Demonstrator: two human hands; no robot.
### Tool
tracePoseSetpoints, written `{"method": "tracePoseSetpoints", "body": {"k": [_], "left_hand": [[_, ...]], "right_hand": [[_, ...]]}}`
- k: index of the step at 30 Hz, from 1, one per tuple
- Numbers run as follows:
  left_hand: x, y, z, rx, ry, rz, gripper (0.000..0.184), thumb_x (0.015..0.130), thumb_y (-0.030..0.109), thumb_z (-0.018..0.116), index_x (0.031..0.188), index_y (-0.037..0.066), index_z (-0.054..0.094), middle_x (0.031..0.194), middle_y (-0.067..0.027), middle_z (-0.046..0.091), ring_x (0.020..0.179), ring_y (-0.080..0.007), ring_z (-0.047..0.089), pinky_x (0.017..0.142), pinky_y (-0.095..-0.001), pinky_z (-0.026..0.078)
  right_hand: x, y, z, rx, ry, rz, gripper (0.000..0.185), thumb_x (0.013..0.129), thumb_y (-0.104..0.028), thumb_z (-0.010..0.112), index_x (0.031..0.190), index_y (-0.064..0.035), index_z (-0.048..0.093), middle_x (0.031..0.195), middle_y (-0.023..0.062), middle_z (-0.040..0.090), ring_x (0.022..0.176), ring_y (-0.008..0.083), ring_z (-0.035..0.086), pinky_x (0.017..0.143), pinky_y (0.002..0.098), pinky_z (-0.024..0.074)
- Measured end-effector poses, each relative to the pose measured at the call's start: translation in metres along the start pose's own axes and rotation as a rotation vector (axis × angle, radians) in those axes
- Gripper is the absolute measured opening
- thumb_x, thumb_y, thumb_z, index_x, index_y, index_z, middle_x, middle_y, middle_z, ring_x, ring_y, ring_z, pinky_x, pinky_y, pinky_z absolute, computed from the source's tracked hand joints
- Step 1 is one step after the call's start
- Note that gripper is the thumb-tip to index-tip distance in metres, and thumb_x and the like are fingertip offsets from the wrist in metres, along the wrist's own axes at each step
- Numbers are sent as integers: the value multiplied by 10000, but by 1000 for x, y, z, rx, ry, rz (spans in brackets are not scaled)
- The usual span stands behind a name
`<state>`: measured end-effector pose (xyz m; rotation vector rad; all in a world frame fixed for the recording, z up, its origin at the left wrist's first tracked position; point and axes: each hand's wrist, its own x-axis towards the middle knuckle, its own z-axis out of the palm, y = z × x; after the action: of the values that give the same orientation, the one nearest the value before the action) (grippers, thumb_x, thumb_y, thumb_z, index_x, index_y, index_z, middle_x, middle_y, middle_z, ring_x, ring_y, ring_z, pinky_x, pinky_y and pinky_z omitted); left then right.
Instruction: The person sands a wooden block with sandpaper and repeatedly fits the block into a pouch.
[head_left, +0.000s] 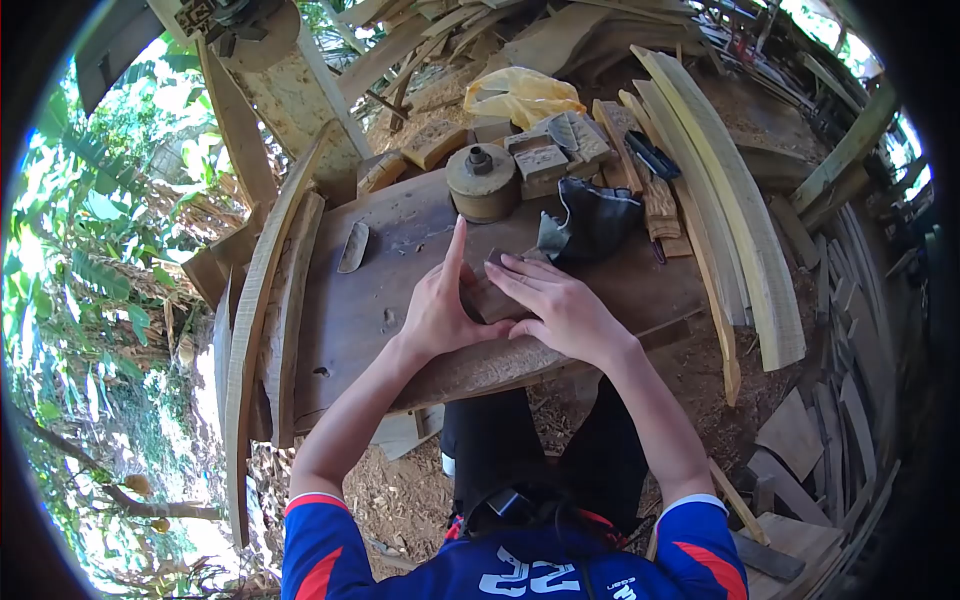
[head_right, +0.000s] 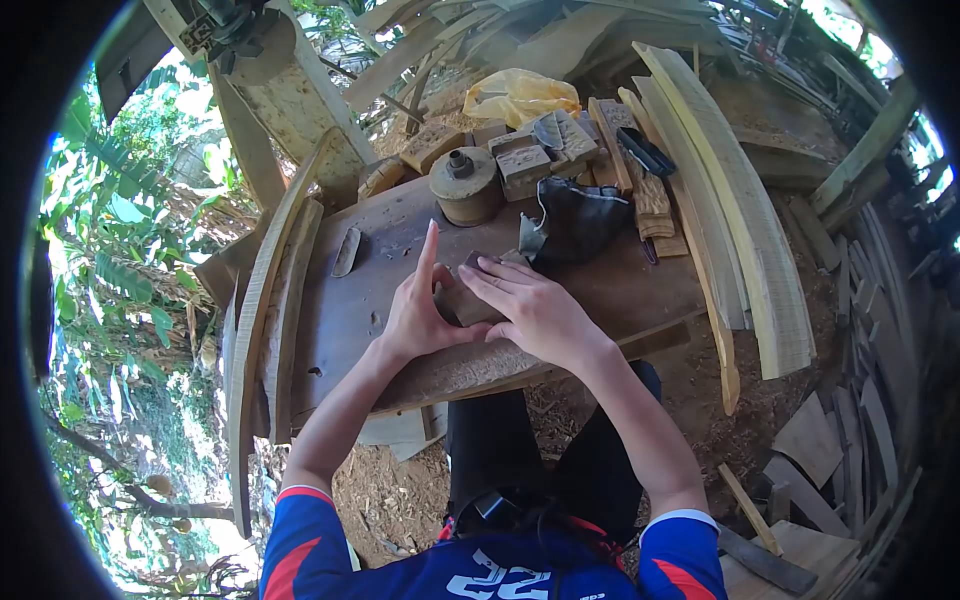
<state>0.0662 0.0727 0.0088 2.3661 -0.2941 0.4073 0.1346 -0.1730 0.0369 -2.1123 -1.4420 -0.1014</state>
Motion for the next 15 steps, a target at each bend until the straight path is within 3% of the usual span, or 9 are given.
{"method": "tracePoseSetpoints", "body": {"k": [4, 11, 15], "left_hand": [[2, -2, -3, -29, -7, 2, 1628, 657, 380, 1082, 1814, 8, 0, 946, -137, 734, 842, -314, 739, 843, -407, 605], [-2, -8, -1, -44, 3, -12, 1634, 654, 370, 1086, 1818, 24, -7, 982, -146, 756, 885, -310, 755, 865, -412, 605], [-3, -1, -4, -64, -20, -89, 1645, 655, 333, 1085, 1822, 48, -38, 1006, -148, 773, 896, -314, 764, 882, -409, 605]], "right_hand": [[3, 10, -1, -45, -25, -74, 728, 889, -193, 862, 1561, -29, 635, 1676, 142, 583, 1589, 290, 511, 1325, 478, 435], [-1, -5, 27, -193, 157, -4, 427, 1033, -94, 656, 1434, 39, 714, 1605, 190, 654, 1536, 313, 590, 1319, 484, 440], [0, -13, 36, -184, 217, 30, 423, 1011, -99, 674, 1403, 51, 721, 1582, 215, 665, 1538, 335, 586, 1317, 497, 434]]}}
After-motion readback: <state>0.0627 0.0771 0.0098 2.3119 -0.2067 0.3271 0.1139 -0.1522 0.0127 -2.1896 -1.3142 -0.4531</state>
